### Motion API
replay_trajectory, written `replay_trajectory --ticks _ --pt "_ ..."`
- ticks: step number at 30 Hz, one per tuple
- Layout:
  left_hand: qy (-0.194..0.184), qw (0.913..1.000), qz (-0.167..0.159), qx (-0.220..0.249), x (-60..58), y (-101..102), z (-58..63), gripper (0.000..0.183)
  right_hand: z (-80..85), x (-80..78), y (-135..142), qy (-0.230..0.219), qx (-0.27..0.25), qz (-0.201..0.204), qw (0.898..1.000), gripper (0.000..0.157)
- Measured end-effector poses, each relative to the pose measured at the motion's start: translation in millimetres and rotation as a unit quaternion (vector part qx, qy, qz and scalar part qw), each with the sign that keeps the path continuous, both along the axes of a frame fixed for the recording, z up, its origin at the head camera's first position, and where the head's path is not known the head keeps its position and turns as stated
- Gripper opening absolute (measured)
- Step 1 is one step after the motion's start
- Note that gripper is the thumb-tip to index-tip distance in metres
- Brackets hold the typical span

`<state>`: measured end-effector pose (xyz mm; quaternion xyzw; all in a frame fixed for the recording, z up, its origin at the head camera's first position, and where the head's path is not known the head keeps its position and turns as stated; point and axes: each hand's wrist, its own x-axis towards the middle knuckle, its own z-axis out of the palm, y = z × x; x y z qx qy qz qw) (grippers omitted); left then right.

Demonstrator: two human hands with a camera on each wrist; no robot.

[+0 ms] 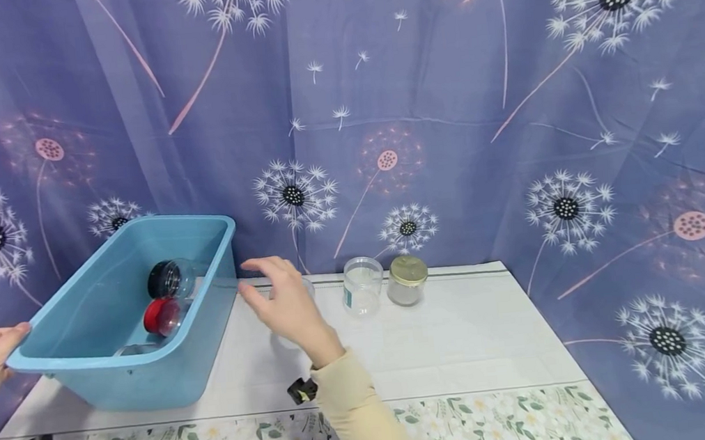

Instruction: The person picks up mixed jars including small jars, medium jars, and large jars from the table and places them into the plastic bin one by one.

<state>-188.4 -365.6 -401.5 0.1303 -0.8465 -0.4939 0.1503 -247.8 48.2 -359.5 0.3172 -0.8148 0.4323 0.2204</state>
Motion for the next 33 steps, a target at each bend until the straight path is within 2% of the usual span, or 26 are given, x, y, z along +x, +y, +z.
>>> replay_trajectory --ticks 7,13,16,25,31,33 --pt "0.001 1.0000 0.003 -0.005 0.8 -0.5 -1.2 0.031 -24.1 -11.1 38.7 -0.042 -0.081 -0.040 0.995 0.029" --pt "0.007 1.0000 0.001 0.000 1.5 -0.9 -1.2 0.032 -43.0 -21.8 56.6 -0.084 -0.098 -0.078 0.989 0.027" --pt "0.003 1.0000 0.001 -0.005 0.8 -0.3 -0.6 0.033 -50.8 -25.3 62.3 -0.103 -0.096 -0.083 0.987 0.029" --pt "0.003 1.0000 -0.004 -0.007 -2.9 0.4 0.1 0.034 -75.7 -31.0 76.1 -0.159 -0.083 -0.052 0.982 0.045" --pt "-0.002 0.9999 0.000 -0.015 -1.4 -0.1 0.9 0.036 -75.4 -22.0 75.3 -0.227 -0.086 -0.003 0.970 0.054" --pt "0.001 0.9999 -0.001 -0.013 -0.9 0.0 0.6 0.035 -82.3 -23.9 75.0 -0.242 -0.080 0.005 0.967 0.057"
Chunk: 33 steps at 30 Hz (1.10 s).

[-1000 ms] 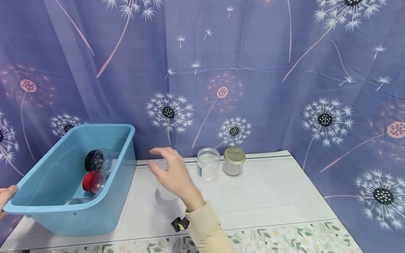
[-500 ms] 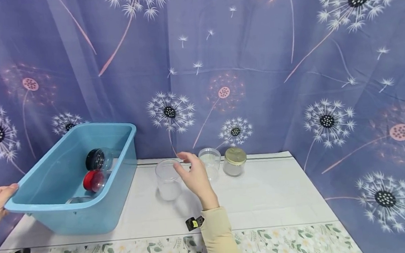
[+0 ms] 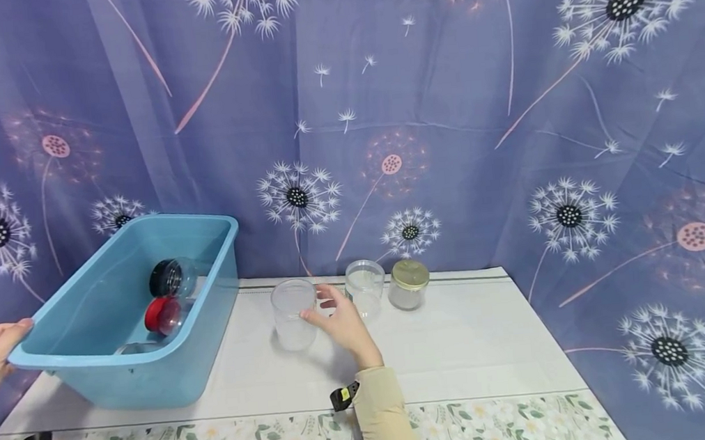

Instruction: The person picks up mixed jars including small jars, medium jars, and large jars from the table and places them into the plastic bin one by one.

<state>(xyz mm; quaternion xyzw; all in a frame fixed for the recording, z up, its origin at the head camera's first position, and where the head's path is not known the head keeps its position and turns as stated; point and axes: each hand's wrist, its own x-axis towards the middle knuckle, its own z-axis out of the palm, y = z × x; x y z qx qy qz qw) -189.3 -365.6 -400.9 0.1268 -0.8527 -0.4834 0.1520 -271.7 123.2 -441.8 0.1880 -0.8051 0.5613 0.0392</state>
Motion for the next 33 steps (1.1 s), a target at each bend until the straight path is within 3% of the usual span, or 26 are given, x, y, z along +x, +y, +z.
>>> replay_trajectory --ticks 6,11,19,28,33 --pt "-0.002 1.0000 -0.002 0.001 0.6 -0.1 -0.3 0.035 -42.2 -19.0 -1.7 -0.032 0.015 0.009 0.999 0.071" --pt "-0.006 1.0000 -0.001 -0.002 0.1 -0.4 -0.3 0.036 -55.4 -21.2 -7.3 -0.037 0.023 0.000 0.999 0.085" --pt "0.001 1.0000 0.000 0.006 0.5 -1.0 -0.4 0.033 -56.1 -16.2 -16.9 -0.038 0.006 -0.003 0.999 0.091" --pt "-0.004 1.0000 0.005 0.004 0.4 -1.1 -0.1 0.034 -40.4 -7.8 -23.3 -0.041 0.000 -0.009 0.999 0.090" --pt "-0.005 1.0000 0.004 0.005 -0.3 -1.1 -0.5 0.035 -49.0 -13.5 -22.3 -0.036 0.008 -0.016 0.999 0.091"
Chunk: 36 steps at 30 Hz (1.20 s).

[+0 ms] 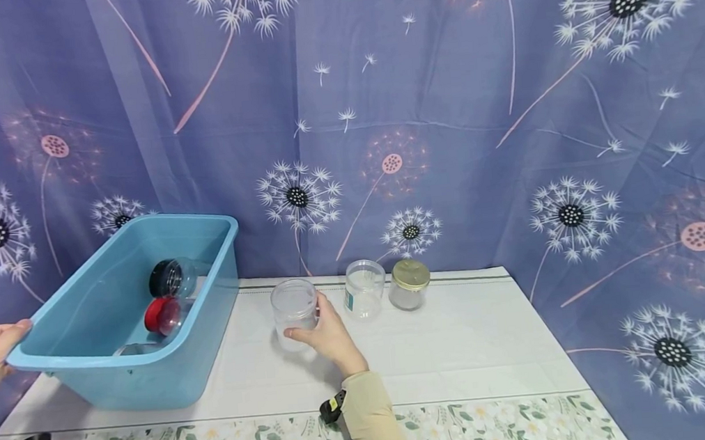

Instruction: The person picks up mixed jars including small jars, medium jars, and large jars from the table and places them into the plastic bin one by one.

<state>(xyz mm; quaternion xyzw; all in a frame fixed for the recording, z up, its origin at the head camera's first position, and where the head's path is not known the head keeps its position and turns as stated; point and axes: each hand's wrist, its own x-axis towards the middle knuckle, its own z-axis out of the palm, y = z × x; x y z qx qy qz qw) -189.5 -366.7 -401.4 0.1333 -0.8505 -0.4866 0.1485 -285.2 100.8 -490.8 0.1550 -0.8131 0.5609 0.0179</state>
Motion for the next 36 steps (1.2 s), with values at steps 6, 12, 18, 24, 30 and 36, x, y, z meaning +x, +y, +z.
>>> replay_trajectory --ticks 6,12,18,24,30,36 --pt "0.013 0.9999 -0.008 0.002 0.2 -0.6 -1.2 0.032 -3.6 -4.3 2.9 0.016 0.007 -0.005 1.000 0.093" --pt "0.013 0.9999 -0.009 0.003 -0.2 -0.2 -0.5 0.031 10.6 0.8 2.8 0.029 0.010 -0.009 0.999 0.090" --pt "0.018 0.9997 -0.012 0.005 -0.4 -0.4 -0.6 0.030 25.5 5.9 1.1 0.032 -0.004 -0.010 0.999 0.088" --pt "0.029 0.9994 -0.014 0.010 -0.2 -1.1 -1.3 0.028 32.3 5.3 -2.4 0.050 0.000 -0.013 0.999 0.085" --pt "0.018 0.9998 -0.007 0.000 0.1 -1.4 -1.1 0.029 50.7 13.5 -5.1 0.068 -0.005 -0.015 0.998 0.080" --pt "0.018 0.9998 -0.006 -0.007 -0.2 -1.9 -1.9 0.029 65.2 20.6 -5.7 0.099 -0.002 -0.008 0.995 0.080"
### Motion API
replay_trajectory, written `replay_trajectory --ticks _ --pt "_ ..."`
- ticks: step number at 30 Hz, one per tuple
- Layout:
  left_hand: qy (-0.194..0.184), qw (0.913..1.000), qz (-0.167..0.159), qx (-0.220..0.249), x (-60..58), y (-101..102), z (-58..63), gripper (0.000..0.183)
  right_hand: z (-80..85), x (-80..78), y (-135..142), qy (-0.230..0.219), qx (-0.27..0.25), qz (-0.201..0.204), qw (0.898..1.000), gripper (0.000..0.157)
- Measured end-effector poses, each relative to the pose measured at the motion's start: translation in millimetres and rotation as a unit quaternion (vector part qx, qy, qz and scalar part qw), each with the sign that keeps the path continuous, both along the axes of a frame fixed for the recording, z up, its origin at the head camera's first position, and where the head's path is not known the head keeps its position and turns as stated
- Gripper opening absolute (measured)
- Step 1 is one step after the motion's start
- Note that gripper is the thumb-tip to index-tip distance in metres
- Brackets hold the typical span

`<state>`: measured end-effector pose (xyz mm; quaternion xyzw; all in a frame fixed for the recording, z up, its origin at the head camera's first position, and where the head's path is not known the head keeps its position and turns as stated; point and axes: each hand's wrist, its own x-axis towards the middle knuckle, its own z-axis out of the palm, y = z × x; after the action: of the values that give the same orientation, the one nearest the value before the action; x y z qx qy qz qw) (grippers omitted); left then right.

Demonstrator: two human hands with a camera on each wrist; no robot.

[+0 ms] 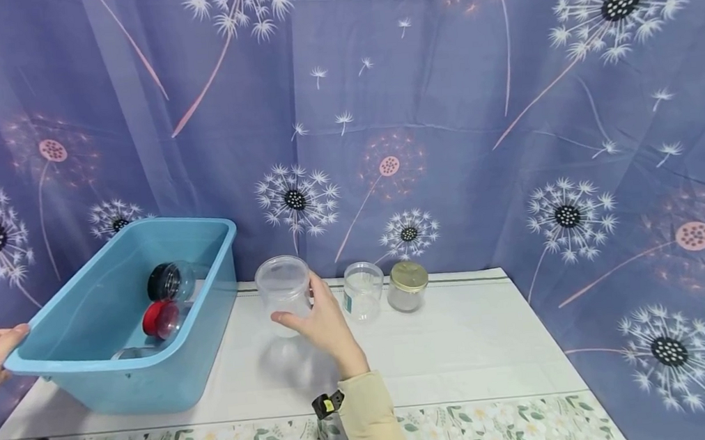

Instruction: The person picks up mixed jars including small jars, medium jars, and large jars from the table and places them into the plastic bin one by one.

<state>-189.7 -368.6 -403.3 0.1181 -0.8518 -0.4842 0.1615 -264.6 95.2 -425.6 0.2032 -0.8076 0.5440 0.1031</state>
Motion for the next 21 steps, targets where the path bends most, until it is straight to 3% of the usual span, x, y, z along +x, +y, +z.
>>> replay_trajectory --ticks 13,21 --pt "-0.008 1.0000 0.001 0.003 -0.7 2.3 1.0 0.030 38.7 25.0 -12.9 0.047 0.024 0.002 0.999 0.090" --pt "-0.006 1.0000 0.000 0.006 -0.9 0.8 -1.5 0.032 57.8 23.0 -24.3 0.067 0.043 0.003 0.997 0.090"
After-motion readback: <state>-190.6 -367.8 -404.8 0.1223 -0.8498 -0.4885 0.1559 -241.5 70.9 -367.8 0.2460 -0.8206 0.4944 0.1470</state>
